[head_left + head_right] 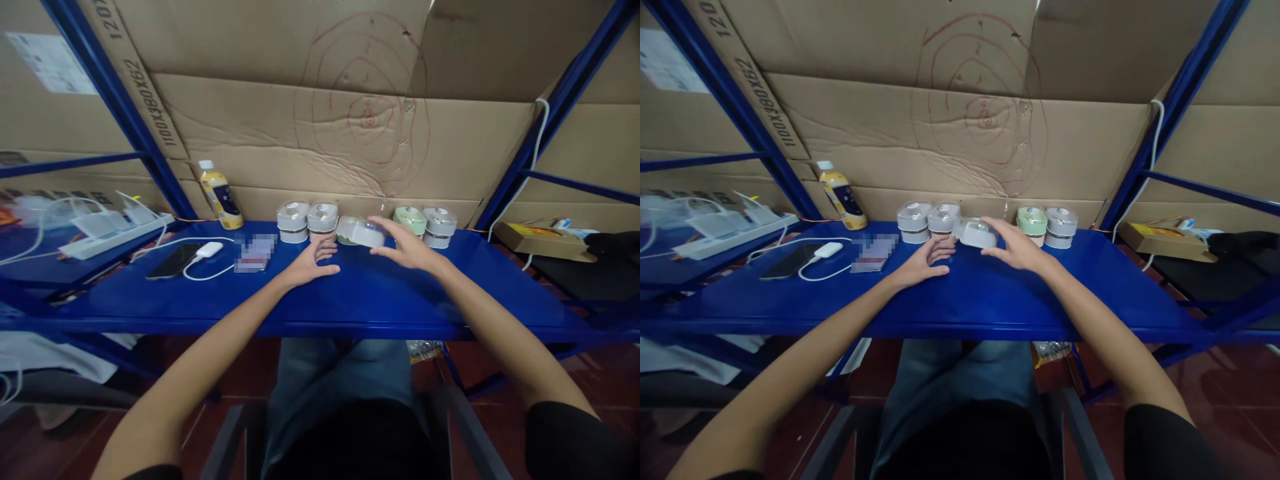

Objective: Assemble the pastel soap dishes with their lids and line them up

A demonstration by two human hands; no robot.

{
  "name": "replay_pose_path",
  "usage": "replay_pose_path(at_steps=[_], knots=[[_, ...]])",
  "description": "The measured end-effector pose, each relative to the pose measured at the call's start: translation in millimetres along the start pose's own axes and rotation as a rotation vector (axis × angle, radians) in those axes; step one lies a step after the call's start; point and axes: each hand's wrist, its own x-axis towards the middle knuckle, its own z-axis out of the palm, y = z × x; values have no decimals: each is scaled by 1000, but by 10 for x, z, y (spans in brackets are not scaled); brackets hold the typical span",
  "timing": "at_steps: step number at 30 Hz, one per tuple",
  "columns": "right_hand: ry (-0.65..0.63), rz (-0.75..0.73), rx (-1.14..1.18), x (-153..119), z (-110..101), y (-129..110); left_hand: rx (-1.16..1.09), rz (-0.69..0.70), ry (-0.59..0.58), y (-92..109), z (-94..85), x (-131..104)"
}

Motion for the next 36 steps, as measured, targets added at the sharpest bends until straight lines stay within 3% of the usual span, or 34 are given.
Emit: replay_pose_path(at_steps=[4,7,14,18,23,27,31,33,36], knots=[[-211,-112,309,-278,29,-154,-26,-37,-134,57,-43,-25],[-254,-111,365,-354,99,-189,39,-55,-202,100,-13,-63],[-327,-90,254,-384,69,-55,389,6,-34,161,189,-104],[-244,-23,118,-227,193,-252,514,70,-49,186,272,-140],[-269,24,-3,-4,369,-404,479,80,-99,186,240,-165],[-138,57,257,-50,240,-76,513,89,-73,194,205,-165],[49,337,405,-147,101,323,639,138,-118,198,195,-175],[131,444,399,-156,106,422,686,153,-145,196,196,-180],[177,466,353,-134,168,433,706,155,-115,190,187,-173]])
